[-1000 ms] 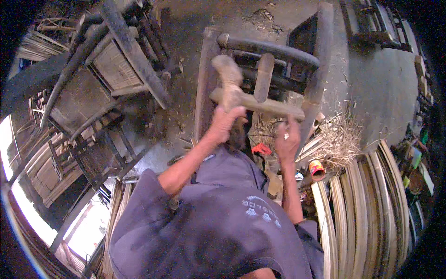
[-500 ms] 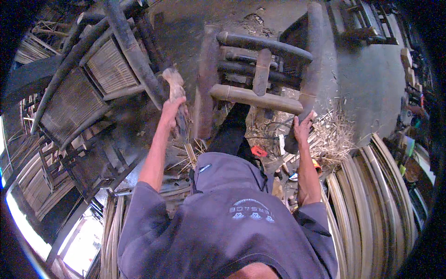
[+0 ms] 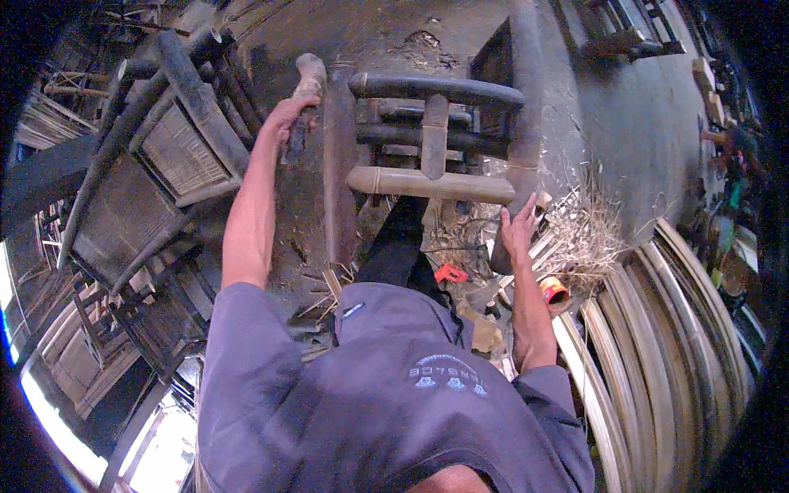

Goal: The person uses a red electric sander to smooth the surface of a bamboo chair. They repeatedly reposition the chair to access different legs and sections, then continue sanding the frame and seat area.

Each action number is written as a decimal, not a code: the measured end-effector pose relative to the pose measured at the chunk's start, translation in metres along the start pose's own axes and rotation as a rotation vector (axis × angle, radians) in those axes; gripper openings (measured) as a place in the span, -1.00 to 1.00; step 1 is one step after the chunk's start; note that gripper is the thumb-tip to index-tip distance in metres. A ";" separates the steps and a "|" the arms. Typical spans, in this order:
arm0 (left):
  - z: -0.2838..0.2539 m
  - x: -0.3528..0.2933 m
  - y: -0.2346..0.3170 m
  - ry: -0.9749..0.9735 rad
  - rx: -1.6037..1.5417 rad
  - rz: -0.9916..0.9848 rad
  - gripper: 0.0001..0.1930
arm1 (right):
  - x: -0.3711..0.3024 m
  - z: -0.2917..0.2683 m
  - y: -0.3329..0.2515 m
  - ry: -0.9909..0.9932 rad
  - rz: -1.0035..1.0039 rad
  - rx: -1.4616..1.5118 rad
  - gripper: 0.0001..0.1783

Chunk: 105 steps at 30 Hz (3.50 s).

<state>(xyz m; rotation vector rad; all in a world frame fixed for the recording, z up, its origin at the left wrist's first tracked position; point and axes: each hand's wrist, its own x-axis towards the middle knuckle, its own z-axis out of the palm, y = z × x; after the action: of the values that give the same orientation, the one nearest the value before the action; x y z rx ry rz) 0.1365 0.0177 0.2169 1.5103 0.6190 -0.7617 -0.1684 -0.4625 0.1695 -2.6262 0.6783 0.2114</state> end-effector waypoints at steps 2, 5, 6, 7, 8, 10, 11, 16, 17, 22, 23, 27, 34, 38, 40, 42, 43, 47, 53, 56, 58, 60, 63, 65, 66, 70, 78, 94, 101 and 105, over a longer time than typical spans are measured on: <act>-0.014 0.005 -0.001 0.162 -0.061 -0.006 -0.72 | 0.001 -0.003 -0.012 -0.068 0.073 -0.043 0.03; -0.004 0.003 -0.004 0.164 0.094 -0.001 -0.70 | 0.002 -0.014 -0.028 -0.164 0.184 -0.082 0.03; -0.007 -0.003 0.000 0.098 0.127 0.017 -0.71 | 0.003 -0.015 -0.028 -0.174 0.199 -0.074 0.03; -0.007 -0.010 0.004 0.024 0.163 0.030 -0.71 | 0.001 -0.016 -0.025 -0.184 0.224 -0.067 0.04; -0.009 -0.016 0.012 0.020 0.252 -0.035 -0.73 | 0.002 -0.008 -0.016 -0.132 0.146 -0.033 0.03; -0.007 -0.024 0.003 -0.003 0.190 0.006 -0.74 | 0.000 0.002 -0.010 -0.058 0.089 -0.074 0.03; -0.002 -0.024 -0.001 -0.023 0.163 0.031 -0.75 | 0.000 0.005 -0.008 -0.013 0.068 -0.096 0.03; 0.102 -0.099 -0.028 -0.120 -0.004 -0.036 -0.69 | -0.009 -0.027 -0.075 0.080 0.047 0.156 -0.22; 0.130 -0.109 -0.036 -0.160 -0.005 -0.055 -0.65 | -0.014 -0.035 -0.094 0.028 0.041 0.369 -0.25; 0.242 -0.101 -0.111 -0.630 0.501 0.299 -0.39 | -0.067 -0.060 -0.173 0.030 0.158 0.926 -0.12; 0.265 -0.114 -0.113 -0.712 0.504 0.255 -0.42 | -0.077 -0.066 -0.176 0.022 0.337 1.008 -0.05; 0.334 -0.141 -0.111 -0.961 1.009 0.683 -0.48 | -0.120 -0.076 -0.116 0.521 0.612 1.073 0.00; 0.450 -0.107 -0.168 -0.954 1.189 1.389 -0.63 | -0.282 0.064 -0.011 0.279 1.425 0.862 -0.07; 0.490 -0.128 -0.203 -0.973 1.580 1.349 -0.66 | -0.354 0.189 0.040 -0.071 1.630 0.801 -0.03; 0.495 -0.141 -0.214 -0.837 1.773 1.523 -0.63 | -0.380 0.267 0.058 -0.089 1.627 0.834 0.00; 0.493 -0.129 -0.225 -0.719 1.887 1.325 -0.65 | -0.400 0.329 0.066 -0.058 1.616 0.931 0.01; 0.485 -0.122 -0.231 -0.711 1.746 1.515 -0.66 | -0.405 0.356 0.066 -0.024 1.600 0.989 0.02; 0.484 -0.113 -0.234 -0.678 1.870 1.576 -0.68 | -0.408 0.425 0.072 -0.081 1.527 1.037 0.01; 0.481 -0.120 -0.232 -0.715 1.929 1.336 -0.54 | -0.428 0.537 0.108 -0.237 1.469 1.071 -0.15; 0.491 -0.117 -0.232 -0.765 1.978 1.334 -0.50 | -0.412 0.598 0.136 0.163 1.422 0.652 -0.17; 0.481 -0.112 -0.223 -0.730 2.024 1.343 -0.47 | -0.382 0.596 0.185 0.242 1.332 0.568 -0.10; 0.472 -0.113 -0.213 -0.702 2.058 1.340 -0.47 | -0.348 0.595 0.221 0.211 1.289 0.426 -0.04; 0.487 -0.113 -0.217 -0.823 2.075 1.346 -0.50 | -0.328 0.633 0.253 0.106 1.382 0.294 0.05; 0.488 -0.108 -0.216 -0.876 2.077 1.332 -0.51 | -0.315 0.637 0.256 0.057 1.403 0.294 0.09; 0.485 -0.109 -0.215 -0.878 2.079 1.327 -0.52 | -0.310 0.627 0.265 0.037 1.378 0.333 0.09; 0.482 -0.114 -0.210 -0.902 2.056 1.318 -0.56 | -0.306 0.584 0.269 -0.221 1.208 0.368 0.05; 0.499 -0.130 -0.232 -0.898 1.918 1.410 -0.81 | -0.334 0.431 0.265 -0.132 0.826 0.117 -0.22; 0.476 -0.111 -0.228 -0.829 1.667 1.340 -0.65 | -0.340 -0.006 0.016 0.057 0.873 0.738 -0.28; 0.394 -0.166 -0.253 -0.819 0.531 0.096 -0.49 | -0.299 -0.117 -0.073 0.141 0.531 0.765 -0.19; 0.361 -0.236 -0.133 -0.869 -0.308 -0.863 -0.42 | -0.262 -0.144 -0.104 -0.039 0.416 0.751 -0.17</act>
<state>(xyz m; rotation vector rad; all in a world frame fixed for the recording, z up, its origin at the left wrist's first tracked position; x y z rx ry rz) -0.1514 -0.3166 0.3110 0.4642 0.6522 -1.7502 -0.3394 -0.3301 0.4005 -1.7513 1.0433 0.0969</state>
